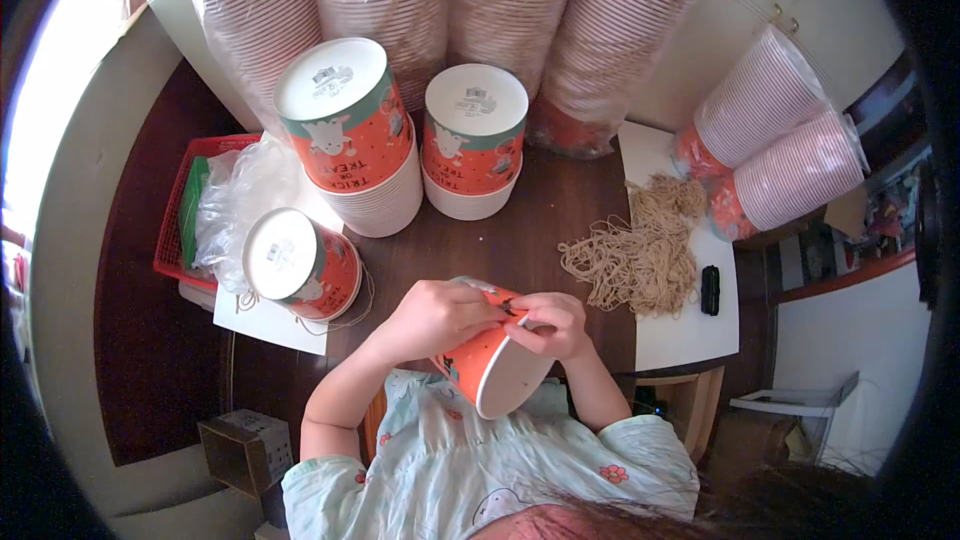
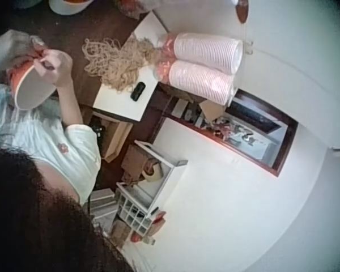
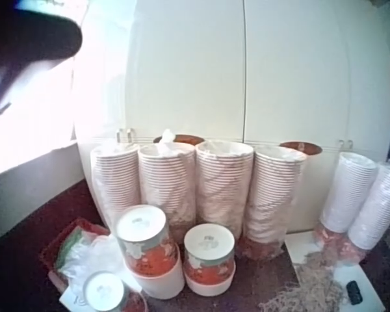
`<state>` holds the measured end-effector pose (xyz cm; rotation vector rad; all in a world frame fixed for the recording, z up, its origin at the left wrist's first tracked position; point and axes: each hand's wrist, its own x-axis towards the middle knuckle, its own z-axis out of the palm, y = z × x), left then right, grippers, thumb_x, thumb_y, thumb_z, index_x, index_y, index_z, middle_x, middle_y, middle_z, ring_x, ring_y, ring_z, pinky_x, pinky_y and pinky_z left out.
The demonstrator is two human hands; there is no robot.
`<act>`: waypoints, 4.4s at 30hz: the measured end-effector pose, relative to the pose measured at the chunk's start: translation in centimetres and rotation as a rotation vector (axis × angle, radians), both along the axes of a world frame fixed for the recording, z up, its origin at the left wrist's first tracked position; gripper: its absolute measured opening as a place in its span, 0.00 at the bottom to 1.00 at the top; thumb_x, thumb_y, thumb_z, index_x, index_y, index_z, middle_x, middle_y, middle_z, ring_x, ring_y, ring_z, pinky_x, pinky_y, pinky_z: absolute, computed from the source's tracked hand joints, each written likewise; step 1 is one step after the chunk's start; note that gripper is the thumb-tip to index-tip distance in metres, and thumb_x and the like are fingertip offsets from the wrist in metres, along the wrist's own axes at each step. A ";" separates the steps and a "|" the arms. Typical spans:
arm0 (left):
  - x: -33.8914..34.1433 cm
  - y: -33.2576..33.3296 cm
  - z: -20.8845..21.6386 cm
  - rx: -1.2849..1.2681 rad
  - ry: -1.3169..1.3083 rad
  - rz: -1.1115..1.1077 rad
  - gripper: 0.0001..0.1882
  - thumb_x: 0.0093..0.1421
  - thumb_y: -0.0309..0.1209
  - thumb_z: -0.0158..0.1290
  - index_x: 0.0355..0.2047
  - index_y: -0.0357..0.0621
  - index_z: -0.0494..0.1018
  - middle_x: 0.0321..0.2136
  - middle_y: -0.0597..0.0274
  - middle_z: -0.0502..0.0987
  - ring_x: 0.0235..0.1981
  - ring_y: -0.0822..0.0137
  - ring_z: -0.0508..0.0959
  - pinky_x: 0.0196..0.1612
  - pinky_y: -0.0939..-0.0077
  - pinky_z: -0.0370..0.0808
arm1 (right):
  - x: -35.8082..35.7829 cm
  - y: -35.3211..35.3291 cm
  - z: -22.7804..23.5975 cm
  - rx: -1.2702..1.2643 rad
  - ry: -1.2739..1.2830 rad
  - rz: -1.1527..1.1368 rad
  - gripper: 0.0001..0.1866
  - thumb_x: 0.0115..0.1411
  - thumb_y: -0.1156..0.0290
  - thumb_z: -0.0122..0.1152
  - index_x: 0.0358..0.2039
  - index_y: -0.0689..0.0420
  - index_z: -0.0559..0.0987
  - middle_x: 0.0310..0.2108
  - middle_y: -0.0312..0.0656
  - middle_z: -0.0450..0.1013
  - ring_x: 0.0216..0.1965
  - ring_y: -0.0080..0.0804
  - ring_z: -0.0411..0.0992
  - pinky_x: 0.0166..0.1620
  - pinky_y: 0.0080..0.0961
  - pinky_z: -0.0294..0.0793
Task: Tying elastic strings to paper buckets for use as handles.
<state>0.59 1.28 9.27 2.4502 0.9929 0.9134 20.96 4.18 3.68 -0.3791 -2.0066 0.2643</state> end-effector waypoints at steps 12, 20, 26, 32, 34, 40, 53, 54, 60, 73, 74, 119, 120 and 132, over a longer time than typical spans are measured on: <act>0.6 -0.1 0.8 0.070 0.091 -0.007 0.12 0.38 0.29 0.55 0.27 0.43 0.75 0.21 0.66 0.72 0.22 0.67 0.74 0.25 0.74 0.73 | 0.1 0.1 0.2 0.059 -0.009 0.025 0.16 0.34 0.72 0.70 0.26 0.48 0.74 0.31 0.34 0.67 0.28 0.29 0.73 0.26 0.22 0.74; 0.8 0.4 0.2 -0.059 -0.033 0.076 0.08 0.44 0.30 0.55 0.26 0.43 0.73 0.21 0.61 0.71 0.23 0.61 0.74 0.25 0.70 0.73 | 0.1 -0.2 1.0 -0.221 -0.199 -0.033 0.12 0.38 0.75 0.66 0.26 0.56 0.75 0.28 0.40 0.74 0.26 0.33 0.74 0.28 0.27 0.74; -0.4 2.7 -3.8 -0.135 0.050 0.378 0.07 0.49 0.28 0.49 0.29 0.43 0.73 0.24 0.58 0.73 0.26 0.58 0.75 0.28 0.66 0.74 | 0.0 1.1 1.5 -0.196 -0.220 -0.094 0.09 0.43 0.77 0.58 0.29 0.53 0.77 0.27 0.40 0.73 0.27 0.35 0.73 0.30 0.29 0.74; -0.5 3.6 -6.9 -0.202 -0.220 0.389 0.07 0.49 0.24 0.49 0.30 0.42 0.73 0.26 0.56 0.75 0.24 0.57 0.76 0.28 0.68 0.73 | 0.5 1.8 1.2 -0.435 -0.411 -0.286 0.06 0.48 0.74 0.58 0.29 0.54 0.77 0.26 0.41 0.74 0.27 0.36 0.74 0.29 0.29 0.73; -0.5 3.4 -5.7 -0.359 -0.227 0.444 0.07 0.50 0.25 0.50 0.31 0.41 0.72 0.24 0.55 0.75 0.24 0.57 0.76 0.28 0.69 0.73 | 1.0 2.0 0.9 -0.479 -0.447 -0.339 0.06 0.49 0.73 0.58 0.29 0.55 0.77 0.25 0.41 0.74 0.27 0.37 0.73 0.29 0.29 0.73; -1.9 2.6 -6.3 -0.461 -0.188 0.531 0.07 0.53 0.26 0.52 0.32 0.37 0.71 0.19 0.52 0.74 0.22 0.63 0.76 0.27 0.74 0.71 | 3.7 4.8 -1.0 -0.941 -0.181 -0.472 0.09 0.55 0.68 0.53 0.33 0.58 0.76 0.27 0.43 0.75 0.26 0.30 0.74 0.30 0.22 0.71; -1.6 -5.0 -3.9 -0.641 -0.166 0.498 0.23 0.49 0.37 0.57 0.42 0.37 0.65 0.15 0.58 0.71 0.16 0.64 0.74 0.21 0.75 0.69 | 8.9 9.1 -7.5 -0.754 -0.616 -1.126 0.06 0.48 0.64 0.58 0.25 0.51 0.78 0.30 0.41 0.71 0.31 0.42 0.71 0.33 0.37 0.72; -1.3 -5.1 -3.7 -0.672 -0.142 0.491 0.24 0.48 0.37 0.57 0.43 0.37 0.65 0.14 0.58 0.71 0.16 0.63 0.74 0.20 0.74 0.69 | 9.0 9.2 -7.6 -0.753 -0.615 -1.127 0.06 0.48 0.64 0.58 0.25 0.51 0.78 0.30 0.41 0.71 0.31 0.42 0.71 0.33 0.37 0.72; -0.8 -4.1 -4.7 -0.576 -0.200 0.498 0.20 0.50 0.31 0.53 0.43 0.39 0.66 0.18 0.54 0.74 0.19 0.59 0.76 0.23 0.70 0.72 | 9.1 9.4 -8.1 -0.760 -0.639 -1.066 0.06 0.48 0.64 0.57 0.25 0.52 0.77 0.29 0.41 0.71 0.31 0.42 0.71 0.32 0.37 0.71; -0.5 7.3 -3.7 -0.050 0.123 0.289 0.10 0.48 0.32 0.53 0.33 0.45 0.74 0.25 0.60 0.74 0.30 0.60 0.75 0.32 0.67 0.74 | 7.5 7.6 2.3 -1.153 0.657 -0.040 0.04 0.56 0.73 0.55 0.31 0.57 0.71 0.27 0.38 0.72 0.26 0.20 0.68 0.30 0.14 0.68; -0.3 7.8 -3.5 -0.039 0.135 0.295 0.10 0.48 0.31 0.54 0.33 0.45 0.74 0.26 0.60 0.74 0.30 0.60 0.75 0.32 0.67 0.74 | 7.1 7.3 3.1 -1.151 0.654 -0.038 0.04 0.56 0.73 0.55 0.31 0.57 0.71 0.27 0.38 0.72 0.26 0.20 0.68 0.30 0.14 0.68; -1.7 1.5 -0.1 -0.084 0.157 0.242 0.09 0.44 0.36 0.57 0.19 0.44 0.74 0.19 0.63 0.72 0.24 0.63 0.74 0.27 0.70 0.72 | -3.5 3.4 3.9 -0.955 -0.577 0.231 0.13 0.54 0.64 0.56 0.36 0.59 0.72 0.25 0.43 0.73 0.28 0.33 0.73 0.32 0.26 0.70; -1.8 1.3 -0.1 -0.103 0.164 0.252 0.09 0.44 0.36 0.57 0.19 0.44 0.74 0.19 0.63 0.72 0.24 0.63 0.74 0.27 0.71 0.72 | -3.5 3.5 3.7 -0.954 -0.578 0.235 0.13 0.54 0.64 0.56 0.36 0.59 0.72 0.25 0.43 0.73 0.28 0.33 0.73 0.32 0.26 0.70; -2.8 -1.0 -5.8 -0.543 -0.502 0.611 0.08 0.54 0.24 0.50 0.35 0.36 0.71 0.23 0.61 0.74 0.26 0.75 0.74 0.29 0.82 0.71 | -4.3 4.3 2.1 -0.843 -0.635 0.103 0.10 0.50 0.64 0.54 0.27 0.56 0.78 0.25 0.44 0.74 0.28 0.40 0.73 0.34 0.32 0.71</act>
